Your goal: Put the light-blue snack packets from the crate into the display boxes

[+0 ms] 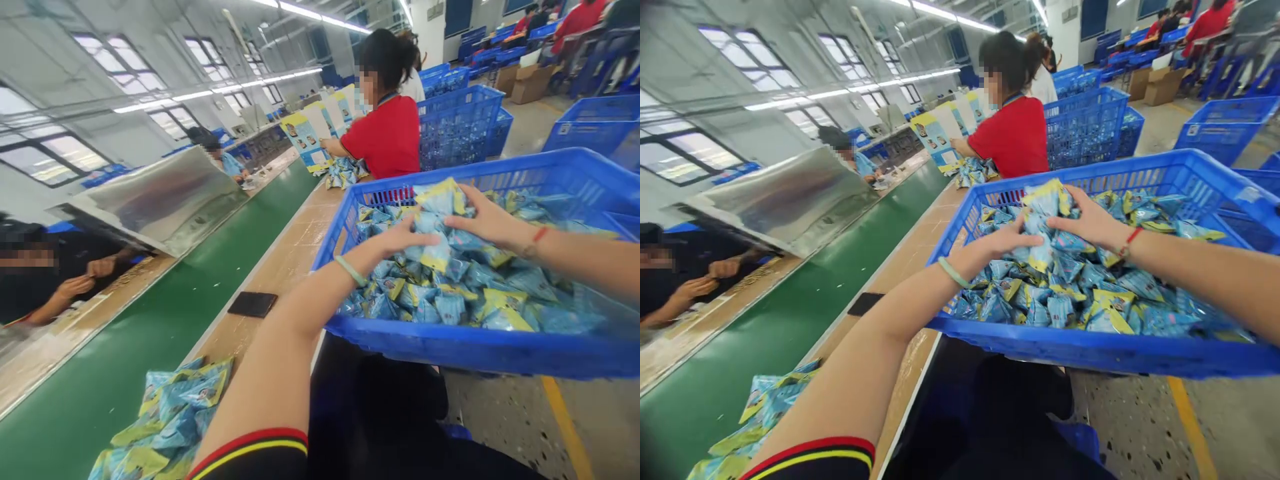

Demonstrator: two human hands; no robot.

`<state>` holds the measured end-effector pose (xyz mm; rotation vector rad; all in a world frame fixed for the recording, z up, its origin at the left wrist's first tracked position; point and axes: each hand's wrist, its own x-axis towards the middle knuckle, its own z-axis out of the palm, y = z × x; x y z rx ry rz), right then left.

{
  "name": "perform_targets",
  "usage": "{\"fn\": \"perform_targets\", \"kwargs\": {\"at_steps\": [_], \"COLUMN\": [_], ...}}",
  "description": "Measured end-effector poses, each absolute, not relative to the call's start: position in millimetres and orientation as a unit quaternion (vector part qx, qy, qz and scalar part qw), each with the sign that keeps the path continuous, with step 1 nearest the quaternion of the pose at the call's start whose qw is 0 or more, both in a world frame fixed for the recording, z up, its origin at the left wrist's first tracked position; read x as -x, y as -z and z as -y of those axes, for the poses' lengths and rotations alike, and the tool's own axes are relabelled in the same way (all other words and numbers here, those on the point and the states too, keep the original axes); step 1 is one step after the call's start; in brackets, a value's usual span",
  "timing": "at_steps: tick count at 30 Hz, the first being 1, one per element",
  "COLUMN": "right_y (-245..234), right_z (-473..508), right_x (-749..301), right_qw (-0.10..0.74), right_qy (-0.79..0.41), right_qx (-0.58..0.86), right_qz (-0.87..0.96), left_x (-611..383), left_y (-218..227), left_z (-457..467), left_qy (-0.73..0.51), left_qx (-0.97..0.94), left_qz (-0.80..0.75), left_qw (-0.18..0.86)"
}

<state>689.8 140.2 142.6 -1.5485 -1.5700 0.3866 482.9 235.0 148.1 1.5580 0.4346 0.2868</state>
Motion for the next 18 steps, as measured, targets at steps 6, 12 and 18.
{"fn": "perform_targets", "kwargs": {"at_steps": [6, 12, 18], "right_y": [-226.5, -276.2, -201.5], "right_z": [-156.9, -191.7, -195.5], "right_x": [-627.9, -453.9, -233.9], "right_qw": [0.485, 0.516, 0.479], "right_qy": [-0.101, -0.137, -0.38], "right_qx": [0.472, 0.273, 0.133], "right_qz": [0.729, 0.8, 0.78], "left_x": [-407.7, -214.9, -30.8], "left_y": [-227.8, -296.4, -251.9], "left_z": [-236.5, -185.9, -99.9], "left_qy": [-0.228, -0.294, -0.337], "left_qx": [-0.76, -0.806, -0.699], "left_qz": [-0.169, -0.329, -0.509], "left_qw": [0.584, 0.393, 0.374]}}
